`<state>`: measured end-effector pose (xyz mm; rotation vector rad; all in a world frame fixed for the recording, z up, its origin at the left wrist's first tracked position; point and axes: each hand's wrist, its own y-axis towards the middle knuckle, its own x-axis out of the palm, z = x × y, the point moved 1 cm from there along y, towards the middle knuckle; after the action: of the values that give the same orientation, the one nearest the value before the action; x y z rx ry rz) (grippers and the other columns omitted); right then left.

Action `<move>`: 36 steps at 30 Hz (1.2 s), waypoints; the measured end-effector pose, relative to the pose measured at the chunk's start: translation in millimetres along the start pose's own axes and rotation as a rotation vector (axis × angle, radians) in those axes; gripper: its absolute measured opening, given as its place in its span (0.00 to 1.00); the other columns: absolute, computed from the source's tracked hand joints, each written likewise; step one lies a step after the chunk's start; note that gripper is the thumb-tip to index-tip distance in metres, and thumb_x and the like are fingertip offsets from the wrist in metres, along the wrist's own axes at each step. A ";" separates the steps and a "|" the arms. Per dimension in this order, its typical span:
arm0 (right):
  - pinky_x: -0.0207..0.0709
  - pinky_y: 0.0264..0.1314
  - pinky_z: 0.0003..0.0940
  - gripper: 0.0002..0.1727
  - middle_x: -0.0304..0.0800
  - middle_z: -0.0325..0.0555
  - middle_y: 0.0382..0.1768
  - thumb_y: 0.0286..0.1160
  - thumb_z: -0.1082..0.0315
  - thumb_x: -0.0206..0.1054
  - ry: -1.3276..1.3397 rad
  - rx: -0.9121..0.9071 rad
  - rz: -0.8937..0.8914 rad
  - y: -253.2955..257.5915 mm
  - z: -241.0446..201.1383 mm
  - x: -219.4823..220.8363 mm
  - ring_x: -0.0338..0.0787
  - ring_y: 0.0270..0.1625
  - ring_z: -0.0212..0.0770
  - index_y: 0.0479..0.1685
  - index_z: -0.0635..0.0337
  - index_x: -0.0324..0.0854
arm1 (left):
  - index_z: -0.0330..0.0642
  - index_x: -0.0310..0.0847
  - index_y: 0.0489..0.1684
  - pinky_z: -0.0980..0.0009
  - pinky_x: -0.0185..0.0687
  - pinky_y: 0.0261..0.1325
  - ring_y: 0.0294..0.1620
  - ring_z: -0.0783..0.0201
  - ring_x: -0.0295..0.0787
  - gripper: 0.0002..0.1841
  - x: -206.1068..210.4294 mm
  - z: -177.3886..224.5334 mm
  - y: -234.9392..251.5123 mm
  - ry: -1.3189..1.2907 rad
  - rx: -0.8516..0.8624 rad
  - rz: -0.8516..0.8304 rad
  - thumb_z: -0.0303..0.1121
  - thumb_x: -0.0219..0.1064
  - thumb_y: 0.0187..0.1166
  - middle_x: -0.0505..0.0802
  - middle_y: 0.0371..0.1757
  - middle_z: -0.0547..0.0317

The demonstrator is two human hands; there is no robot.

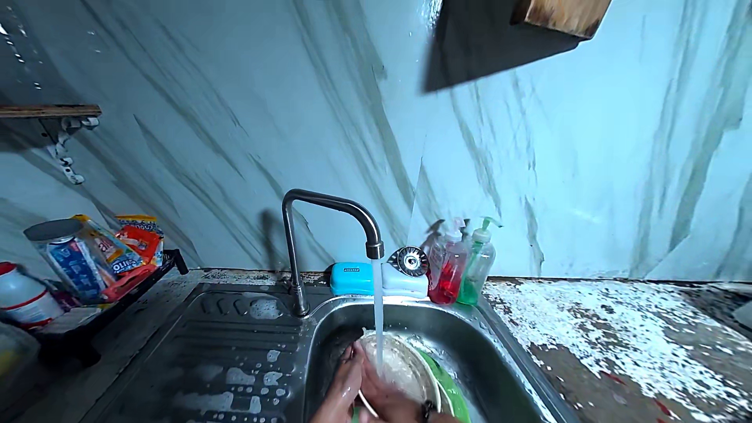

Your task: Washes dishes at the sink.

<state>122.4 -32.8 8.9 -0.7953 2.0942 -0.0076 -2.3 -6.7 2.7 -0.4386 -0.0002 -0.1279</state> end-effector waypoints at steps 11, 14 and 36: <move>0.79 0.37 0.28 0.13 0.83 0.42 0.28 0.94 0.70 0.49 1.226 0.397 0.878 7.7 -24.8 -29.6 0.84 0.30 0.30 0.51 0.68 0.79 | 0.24 0.80 0.71 0.39 0.54 0.88 0.81 0.32 0.73 0.23 45.4 -15.5 -5.4 0.360 0.945 0.180 0.22 0.51 0.81 0.84 0.73 0.30; 0.82 0.40 0.33 0.13 0.85 0.46 0.31 0.93 0.71 0.49 1.339 0.372 0.887 -6.2 -36.2 -28.8 0.87 0.33 0.36 0.53 0.69 0.78 | 0.33 0.84 0.70 0.53 0.68 0.84 0.78 0.50 0.80 0.21 24.7 6.2 9.6 0.430 0.770 -0.033 0.28 0.50 0.87 0.88 0.72 0.43; 0.79 0.66 0.57 0.19 0.91 0.71 0.47 0.86 0.74 0.53 0.290 -0.098 0.617 -15.4 -22.6 3.4 0.92 0.54 0.62 0.64 0.84 0.77 | 0.35 0.49 0.92 0.46 0.68 0.80 0.83 0.41 0.68 0.46 23.5 34.6 -11.0 -0.125 0.192 0.100 0.38 0.76 0.76 0.70 0.84 0.32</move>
<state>112.6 -53.1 24.9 -0.1796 2.5542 0.3326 20.6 -4.8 39.3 -0.2536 -0.1122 -0.0018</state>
